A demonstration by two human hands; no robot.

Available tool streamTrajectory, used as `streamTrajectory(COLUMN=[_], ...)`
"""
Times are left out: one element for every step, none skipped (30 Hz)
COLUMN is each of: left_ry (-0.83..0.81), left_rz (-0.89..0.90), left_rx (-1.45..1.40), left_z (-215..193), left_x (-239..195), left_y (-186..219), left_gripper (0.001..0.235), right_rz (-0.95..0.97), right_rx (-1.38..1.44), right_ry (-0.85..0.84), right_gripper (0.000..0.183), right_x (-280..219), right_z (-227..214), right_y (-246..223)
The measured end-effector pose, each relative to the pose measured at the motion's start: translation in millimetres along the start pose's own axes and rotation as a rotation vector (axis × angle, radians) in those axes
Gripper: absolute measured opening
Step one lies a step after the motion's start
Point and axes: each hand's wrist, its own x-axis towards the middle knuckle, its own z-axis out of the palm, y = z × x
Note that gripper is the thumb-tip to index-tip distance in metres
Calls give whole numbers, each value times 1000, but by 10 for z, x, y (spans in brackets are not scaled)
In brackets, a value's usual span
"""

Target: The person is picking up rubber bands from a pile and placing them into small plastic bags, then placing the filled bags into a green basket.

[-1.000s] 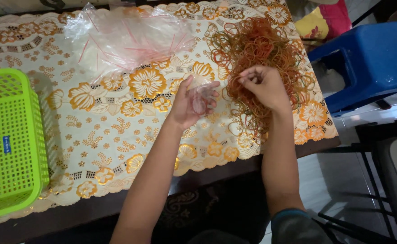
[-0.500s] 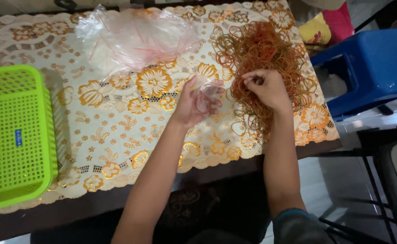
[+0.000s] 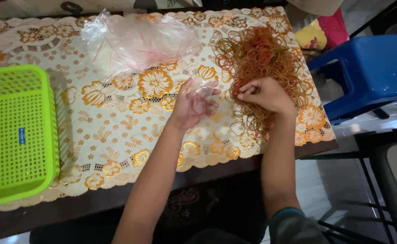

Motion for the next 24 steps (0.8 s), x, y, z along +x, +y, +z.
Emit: streamTrajectory(left_ry=[0, 7, 15, 17, 15, 14, 15, 15, 16, 18, 13, 9, 11, 7, 3, 5, 10, 16, 16, 21, 27, 29, 29, 30], left_rz=[-6, -3, -1, -8, -6, -4, -7, -5, -1, -3, -1, 1, 1, -1, -3, -2, 4, 10, 8, 8, 9, 8, 7, 5], left_rx=[-2, 20, 41, 37, 36, 34, 32, 47, 62, 60, 63, 66, 64, 69, 73, 71, 71, 70, 70, 78, 85, 84, 90, 96], left_z=[26, 48, 70, 52, 36, 21, 40, 58, 77, 88, 98, 109, 99, 88, 78, 97, 118, 139, 147, 156, 164, 170, 179, 188], left_x=[-10, -17, -29, -25, -10, 3, -3, -11, -24, -25, -29, -35, -28, -22, -16, -23, -30, -36, -36, -38, -48, -58, -61, -64], left_y=[12, 24, 31, 13, 10, 8, 11, 14, 22, 21, 24, 28, 30, 30, 22, 24, 25, 26, 30, 34, 38, 40, 44, 48], left_gripper=[83, 83, 84, 84, 84, 85, 85, 85, 85, 85, 84, 83, 83, 83, 83, 83, 83, 82, 82, 82, 83, 83, 83, 83], right_rz=[6, 21, 39, 46, 44, 42, 46, 20, -7, -4, -25, -47, -47, -78, -109, -108, -148, -189, -186, -160, -135, -133, -118, -104], right_rx=[2, -18, -38, -36, -61, -86, -86, -43, 1, 2, -21, -44, -44, -45, -48, -48, -138, -228, -227, -296, -364, -363, -378, -393], right_ry=[1, 41, 80, 79, 96, 112, 111, 111, 110, 108, 121, 135, 132, 189, 246, 243, 239, 235, 235, 232, 227, 225, 234, 244], right_gripper=[34, 31, 28, 28, 29, 31, 31, 36, 41, 41, 39, 38, 38, 26, 17, 17, 20, 23, 23, 25, 27, 27, 27, 26], right_x=[-22, -40, -61, -63, -50, -38, -53, -70, -82, -96, -105, -116, -97, -79, -66, -26, 4, 33, 58, 81, 107, 110, 116, 120], right_z=[-28, -54, -78, -75, -80, -85, -89, -93, -93, -99, -103, -106, -92, -78, -66, -20, 30, 77, 100, 122, 149, 160, 165, 169], right_y=[-47, -92, -136, -60, 10, 78, 87, 95, 100, 122, 141, 159, 106, 54, 6, -2, -8, -13, -5, 2, 5, 7, 8, 8])
